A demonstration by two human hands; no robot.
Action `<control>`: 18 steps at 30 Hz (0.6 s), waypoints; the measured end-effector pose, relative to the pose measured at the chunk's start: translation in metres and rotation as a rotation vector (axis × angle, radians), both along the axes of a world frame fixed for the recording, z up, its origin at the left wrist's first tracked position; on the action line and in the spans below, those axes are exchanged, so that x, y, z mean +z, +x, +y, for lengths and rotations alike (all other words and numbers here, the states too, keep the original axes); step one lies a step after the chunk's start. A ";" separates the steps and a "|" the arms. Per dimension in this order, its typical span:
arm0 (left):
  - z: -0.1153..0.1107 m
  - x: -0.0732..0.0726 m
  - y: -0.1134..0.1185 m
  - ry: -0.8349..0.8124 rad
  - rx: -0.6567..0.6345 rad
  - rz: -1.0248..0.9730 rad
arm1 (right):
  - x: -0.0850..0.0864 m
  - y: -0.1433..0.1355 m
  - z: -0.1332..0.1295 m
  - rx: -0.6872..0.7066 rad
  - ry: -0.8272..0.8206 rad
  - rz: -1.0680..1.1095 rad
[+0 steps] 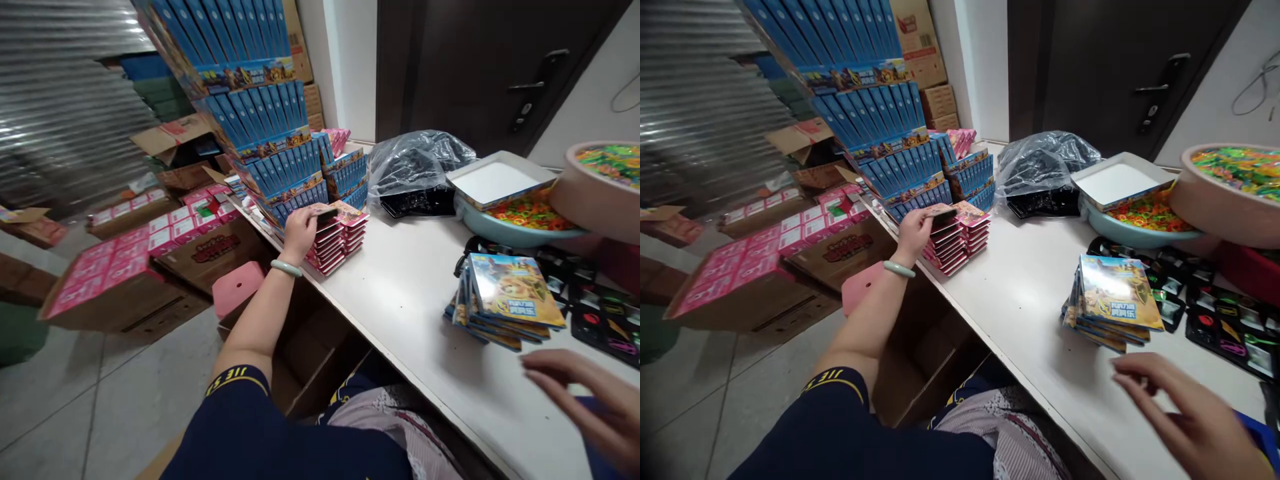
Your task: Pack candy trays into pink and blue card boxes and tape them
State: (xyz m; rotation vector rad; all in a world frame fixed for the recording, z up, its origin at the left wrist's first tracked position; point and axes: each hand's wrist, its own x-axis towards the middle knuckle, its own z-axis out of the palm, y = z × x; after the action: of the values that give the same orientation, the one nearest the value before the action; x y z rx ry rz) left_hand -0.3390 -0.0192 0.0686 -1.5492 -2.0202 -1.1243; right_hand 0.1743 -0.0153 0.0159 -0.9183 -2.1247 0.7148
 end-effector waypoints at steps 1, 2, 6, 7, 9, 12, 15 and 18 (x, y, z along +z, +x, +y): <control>-0.008 0.006 0.003 0.115 -0.001 -0.013 | -0.002 -0.013 -0.006 0.111 0.012 -0.011; -0.017 0.012 0.009 0.224 -0.014 -0.028 | -0.004 -0.027 -0.013 0.206 0.031 -0.010; -0.048 0.020 0.068 0.396 -0.219 -0.167 | -0.010 -0.089 -0.047 0.170 0.160 0.184; -0.052 0.014 0.089 0.356 -0.313 -0.229 | -0.015 -0.101 -0.053 0.138 0.177 0.244; -0.056 -0.011 0.136 0.171 -0.552 -0.381 | -0.031 -0.116 -0.058 0.056 0.151 0.309; -0.055 -0.068 0.203 -0.103 -0.847 -0.640 | -0.065 -0.105 -0.058 -0.159 0.085 0.321; -0.051 -0.123 0.249 -0.124 -0.977 -0.834 | -0.098 -0.071 -0.059 -0.356 0.040 0.335; -0.048 -0.152 0.265 -0.080 -1.114 -0.825 | -0.121 -0.045 -0.061 -0.524 0.002 0.427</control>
State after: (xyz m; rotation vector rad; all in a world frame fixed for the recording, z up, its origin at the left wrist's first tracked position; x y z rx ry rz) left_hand -0.0737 -0.0669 -0.0838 -2.6691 -1.4536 -2.4044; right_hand 0.1296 -0.0758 -0.1048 -1.1417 -1.4281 0.5702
